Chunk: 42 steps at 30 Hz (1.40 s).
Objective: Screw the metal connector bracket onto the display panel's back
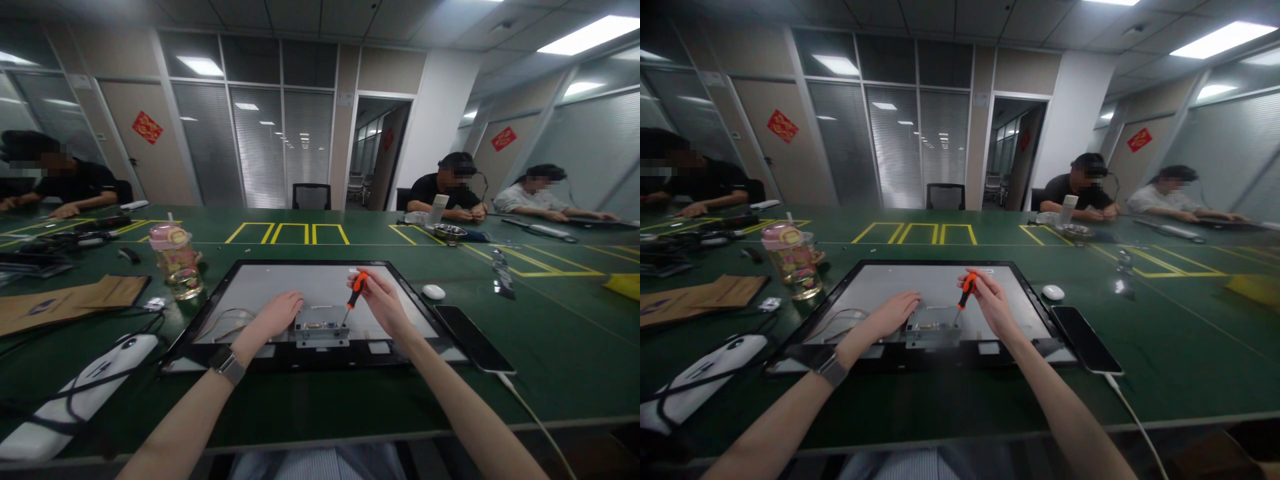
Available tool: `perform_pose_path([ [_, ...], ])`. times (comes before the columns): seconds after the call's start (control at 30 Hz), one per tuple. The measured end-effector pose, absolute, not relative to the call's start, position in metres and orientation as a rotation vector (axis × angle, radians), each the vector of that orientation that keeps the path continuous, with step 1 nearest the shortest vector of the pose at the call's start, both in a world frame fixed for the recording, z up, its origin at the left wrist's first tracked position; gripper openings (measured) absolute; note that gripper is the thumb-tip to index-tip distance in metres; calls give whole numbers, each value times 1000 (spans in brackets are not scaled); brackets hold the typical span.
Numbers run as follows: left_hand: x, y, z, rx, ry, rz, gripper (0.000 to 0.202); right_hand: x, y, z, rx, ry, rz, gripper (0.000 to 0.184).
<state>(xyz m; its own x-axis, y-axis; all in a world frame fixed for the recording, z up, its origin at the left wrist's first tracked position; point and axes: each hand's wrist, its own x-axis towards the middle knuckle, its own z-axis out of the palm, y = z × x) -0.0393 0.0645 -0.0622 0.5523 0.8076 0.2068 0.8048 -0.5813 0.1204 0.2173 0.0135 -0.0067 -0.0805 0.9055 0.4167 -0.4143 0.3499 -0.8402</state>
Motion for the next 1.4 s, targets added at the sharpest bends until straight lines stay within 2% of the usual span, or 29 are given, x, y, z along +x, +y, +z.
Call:
perform_pose_path([
  [0.3,-37,63,-59,2802,1443,311,37,216,18,-11,-632,-1142,1047,18],
  [0.47,-38,66,-63,2809,1424,366,38,216,17,-11,-543,-1191,1115,24],
  [0.67,-39,67,-64,2793,1405,376,39,216,16,-13,-661,-1258,992,28],
  [0.9,-38,64,-61,2748,1449,356,42,214,13,-8,-579,-1244,1069,26],
  [1.4,-37,64,-60,2805,1427,313,41,217,21,-15,-732,-1155,965,23],
])
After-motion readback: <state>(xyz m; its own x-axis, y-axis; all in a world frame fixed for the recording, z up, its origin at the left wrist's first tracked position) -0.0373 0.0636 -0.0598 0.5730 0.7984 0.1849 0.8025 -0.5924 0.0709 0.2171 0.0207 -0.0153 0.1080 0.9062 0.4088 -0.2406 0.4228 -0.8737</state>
